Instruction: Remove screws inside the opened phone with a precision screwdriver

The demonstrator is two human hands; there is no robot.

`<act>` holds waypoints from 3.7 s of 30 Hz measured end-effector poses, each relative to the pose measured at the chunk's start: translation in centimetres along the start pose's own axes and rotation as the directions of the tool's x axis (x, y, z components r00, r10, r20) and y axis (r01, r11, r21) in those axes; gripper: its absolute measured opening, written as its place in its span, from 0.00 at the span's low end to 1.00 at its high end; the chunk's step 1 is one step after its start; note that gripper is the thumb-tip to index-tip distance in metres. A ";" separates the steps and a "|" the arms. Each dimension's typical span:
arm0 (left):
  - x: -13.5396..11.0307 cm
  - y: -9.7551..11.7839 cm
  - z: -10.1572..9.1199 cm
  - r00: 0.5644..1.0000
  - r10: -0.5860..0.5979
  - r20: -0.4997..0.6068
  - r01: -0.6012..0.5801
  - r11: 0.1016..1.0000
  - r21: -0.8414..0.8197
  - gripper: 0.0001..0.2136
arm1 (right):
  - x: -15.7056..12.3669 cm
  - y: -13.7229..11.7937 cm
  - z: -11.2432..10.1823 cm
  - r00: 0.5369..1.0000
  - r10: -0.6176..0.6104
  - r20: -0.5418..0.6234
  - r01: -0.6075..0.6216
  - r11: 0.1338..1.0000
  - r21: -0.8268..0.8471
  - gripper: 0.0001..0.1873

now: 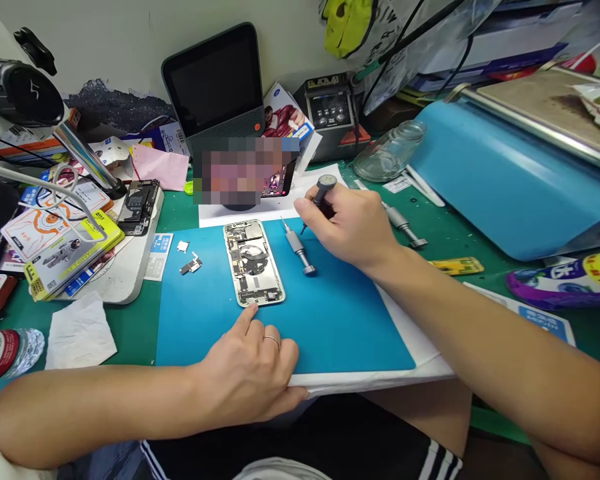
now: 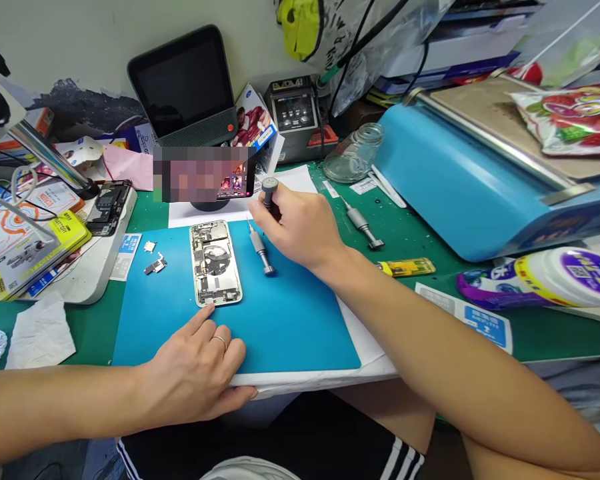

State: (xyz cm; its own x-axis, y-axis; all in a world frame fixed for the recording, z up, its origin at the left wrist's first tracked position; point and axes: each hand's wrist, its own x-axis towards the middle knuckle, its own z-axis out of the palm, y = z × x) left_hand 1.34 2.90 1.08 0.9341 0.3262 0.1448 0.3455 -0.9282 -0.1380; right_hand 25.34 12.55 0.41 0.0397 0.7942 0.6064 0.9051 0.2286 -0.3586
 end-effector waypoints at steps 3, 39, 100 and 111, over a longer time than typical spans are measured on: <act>0.0 0.0 0.0 1.000 0.002 -0.004 -0.002 1.000 -0.003 0.22 | 0.1 -0.2 -0.3 0.999 0.010 0.038 -0.011 1.000 0.026 0.16; 0.0 0.1 0.0 0.999 0.003 0.033 -0.002 1.000 -0.014 0.23 | -0.4 -0.4 -0.6 0.986 -0.124 -0.109 0.141 0.975 0.172 0.26; 0.3 0.2 -0.4 0.998 -0.003 0.061 0.000 0.999 0.044 0.24 | -3.3 -4.4 0.8 0.814 -0.522 -0.257 0.542 0.521 0.659 0.37; 0.2 0.2 -0.3 0.999 0.003 0.048 -0.004 1.000 0.027 0.23 | -3.6 -4.3 1.0 0.838 -0.505 -0.206 0.486 0.522 0.701 0.37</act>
State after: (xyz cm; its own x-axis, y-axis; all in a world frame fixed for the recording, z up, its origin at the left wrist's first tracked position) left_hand 1.56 2.68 1.36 0.9383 0.3317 0.0974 0.3439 -0.9244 -0.1650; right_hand 20.88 9.28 -0.97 -0.3369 0.4345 0.8353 0.1952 0.9001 -0.3895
